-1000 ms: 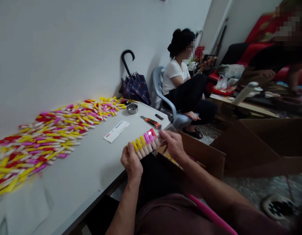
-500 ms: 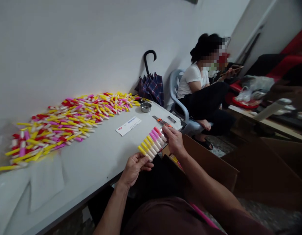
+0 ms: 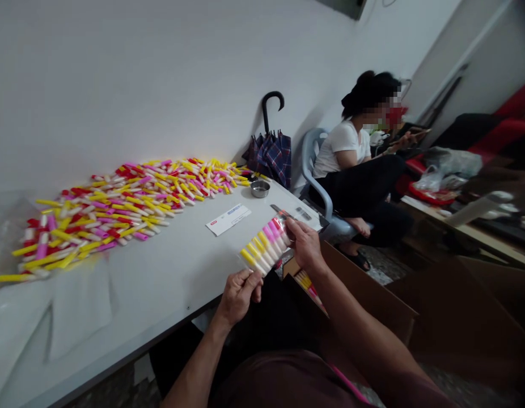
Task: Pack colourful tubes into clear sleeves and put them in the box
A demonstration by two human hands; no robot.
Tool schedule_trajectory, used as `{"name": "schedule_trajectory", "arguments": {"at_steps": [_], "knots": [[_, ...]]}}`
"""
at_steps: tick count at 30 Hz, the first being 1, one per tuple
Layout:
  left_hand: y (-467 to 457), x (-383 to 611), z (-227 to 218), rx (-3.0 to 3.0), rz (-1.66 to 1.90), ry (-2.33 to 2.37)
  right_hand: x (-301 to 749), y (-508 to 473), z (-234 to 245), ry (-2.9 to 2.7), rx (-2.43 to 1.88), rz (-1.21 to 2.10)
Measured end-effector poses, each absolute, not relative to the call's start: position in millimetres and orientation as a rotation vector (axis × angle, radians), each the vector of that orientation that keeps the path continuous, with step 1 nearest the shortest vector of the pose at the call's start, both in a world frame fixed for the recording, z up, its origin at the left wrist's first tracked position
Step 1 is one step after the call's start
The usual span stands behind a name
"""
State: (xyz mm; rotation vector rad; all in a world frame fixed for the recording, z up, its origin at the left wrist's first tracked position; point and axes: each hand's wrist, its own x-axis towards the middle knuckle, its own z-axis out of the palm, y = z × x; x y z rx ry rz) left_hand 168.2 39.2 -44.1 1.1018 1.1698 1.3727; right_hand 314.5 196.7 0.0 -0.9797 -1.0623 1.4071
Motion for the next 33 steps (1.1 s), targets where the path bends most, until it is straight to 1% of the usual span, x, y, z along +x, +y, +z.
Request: {"name": "schedule_trajectory", "arguments": {"at_steps": [3, 5, 7, 9, 11, 14, 16, 18, 21, 26, 29, 33], "knots": [[39, 158, -51, 1.091, 1.302, 1.131, 313, 199, 7, -1.155, -0.946, 1.408], [42, 145, -53, 1.056, 1.409, 1.176, 313, 199, 17, -1.265, -0.919, 1.411], [47, 130, -45, 1.024, 1.602, 1.313, 313, 199, 30, -1.400, -0.885, 1.388], [56, 116, -23, 1.051, 1.728, 1.479, 312, 197, 45, -1.529, -0.850, 1.355], [70, 108, 8, 1.174, 1.685, 1.509, 309, 195, 59, -1.636, -0.808, 1.341], [93, 107, 49, 1.228, 1.565, 1.311, 302, 190, 73, -1.758, -0.749, 1.369], [107, 111, 60, 1.212, 1.545, 1.204, 297, 187, 77, -1.806, -0.729, 1.367], [115, 114, 57, 1.175, 1.521, 1.155, 293, 185, 77, -1.825, -0.721, 1.320], [117, 116, 40, 1.143, 1.498, 1.161, 286, 183, 73, -1.819, -0.733, 1.269], [113, 115, 24, 1.267, 1.653, 1.381, 274, 187, 65, -1.811, -0.727, 1.377], [114, 111, 25, 1.288, 1.714, 1.476, 267, 193, 66, -1.836, -0.711, 1.353], [115, 104, 22, 1.089, 1.625, 1.303, 257, 197, 67, -1.819, -0.696, 1.324]]}}
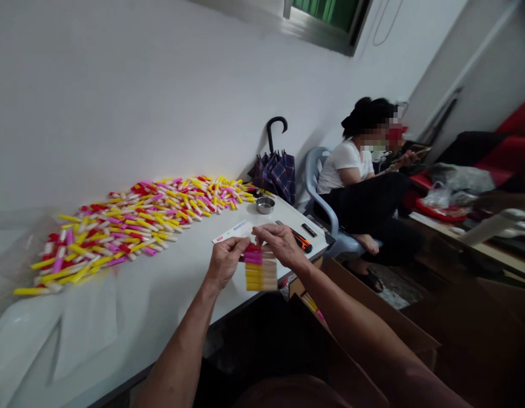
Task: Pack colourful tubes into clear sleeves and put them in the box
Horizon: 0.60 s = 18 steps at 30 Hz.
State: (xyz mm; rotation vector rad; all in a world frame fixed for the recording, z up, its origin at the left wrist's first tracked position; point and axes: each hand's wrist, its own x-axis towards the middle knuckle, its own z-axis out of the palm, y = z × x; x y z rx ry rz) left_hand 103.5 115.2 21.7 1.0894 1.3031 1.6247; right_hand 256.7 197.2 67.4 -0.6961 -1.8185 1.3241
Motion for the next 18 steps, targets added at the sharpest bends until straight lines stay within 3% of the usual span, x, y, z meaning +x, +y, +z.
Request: {"name": "schedule_trajectory", "arguments": {"at_steps": [7, 11, 18], "knots": [[107, 91, 18, 1.248, 1.648, 1.468, 239, 196, 55, -1.754, -0.658, 1.405], [107, 83, 18, 1.299, 1.719, 1.596, 241, 204, 48, -1.733, -0.605, 1.671], [102, 72, 16, 0.860, 1.544, 1.267, 237, 215, 27, -1.742, -0.651, 1.838]]}}
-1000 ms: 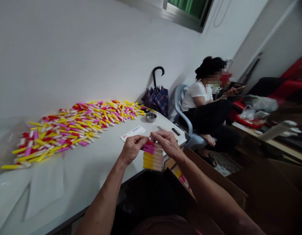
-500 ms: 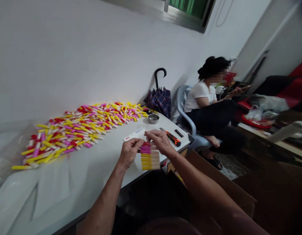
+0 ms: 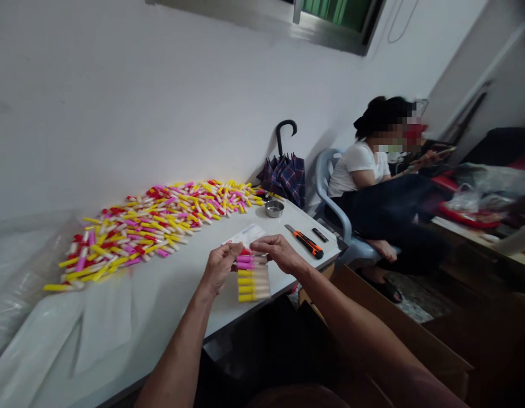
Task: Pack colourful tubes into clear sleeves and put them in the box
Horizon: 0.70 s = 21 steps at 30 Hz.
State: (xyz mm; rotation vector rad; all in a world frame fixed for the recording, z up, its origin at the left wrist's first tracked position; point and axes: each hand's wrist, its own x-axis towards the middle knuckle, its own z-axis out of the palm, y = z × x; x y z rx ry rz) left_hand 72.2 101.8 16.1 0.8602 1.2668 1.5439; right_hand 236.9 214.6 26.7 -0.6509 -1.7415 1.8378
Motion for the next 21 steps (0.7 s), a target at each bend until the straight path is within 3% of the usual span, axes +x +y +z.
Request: {"name": "schedule_trajectory", "arguments": {"at_steps": [15, 21], "knots": [[83, 68, 1, 0.701, 1.384, 1.173, 261, 217, 4, -1.705, -0.380, 2.207], [81, 74, 1, 0.709, 1.269, 1.129, 283, 221, -6, -1.755, -0.280, 2.133]]}}
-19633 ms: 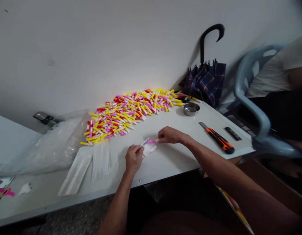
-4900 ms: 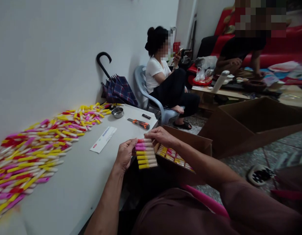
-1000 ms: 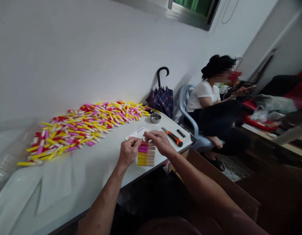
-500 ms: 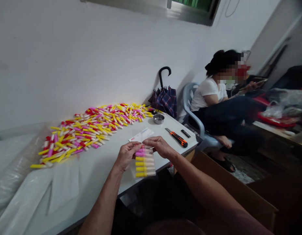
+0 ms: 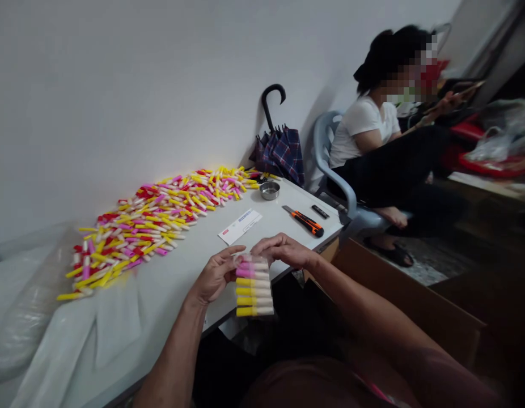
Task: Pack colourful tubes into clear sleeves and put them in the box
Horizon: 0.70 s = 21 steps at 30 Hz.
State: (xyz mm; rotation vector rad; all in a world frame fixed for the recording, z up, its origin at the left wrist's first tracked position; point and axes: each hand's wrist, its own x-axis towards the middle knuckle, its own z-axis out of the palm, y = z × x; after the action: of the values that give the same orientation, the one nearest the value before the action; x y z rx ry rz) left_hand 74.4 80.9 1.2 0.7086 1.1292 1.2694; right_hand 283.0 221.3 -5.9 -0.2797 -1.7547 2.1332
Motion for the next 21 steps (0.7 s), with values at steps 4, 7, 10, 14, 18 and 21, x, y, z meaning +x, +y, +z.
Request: {"name": "schedule_trajectory", "arguments": {"at_steps": [4, 7, 10, 14, 18, 21], "knots": [[90, 85, -4, 0.694, 1.374, 1.122, 293, 224, -1, -1.809, -0.171, 2.084], [96, 95, -4, 0.623, 1.416, 1.096, 299, 223, 6, -1.959, -0.147, 1.970], [98, 101, -2, 0.580, 1.428, 1.013, 302, 220, 7, -2.082, -0.198, 1.765], [96, 103, -1, 0.618, 1.366, 0.993, 304, 217, -2, -2.069, -0.237, 1.677], [91, 99, 2, 0.713, 1.240, 1.106, 309, 217, -6, -2.056, -0.246, 1.793], [88, 95, 7, 0.748, 1.216, 1.071, 310, 215, -4, -1.850, -0.314, 2.004]]}}
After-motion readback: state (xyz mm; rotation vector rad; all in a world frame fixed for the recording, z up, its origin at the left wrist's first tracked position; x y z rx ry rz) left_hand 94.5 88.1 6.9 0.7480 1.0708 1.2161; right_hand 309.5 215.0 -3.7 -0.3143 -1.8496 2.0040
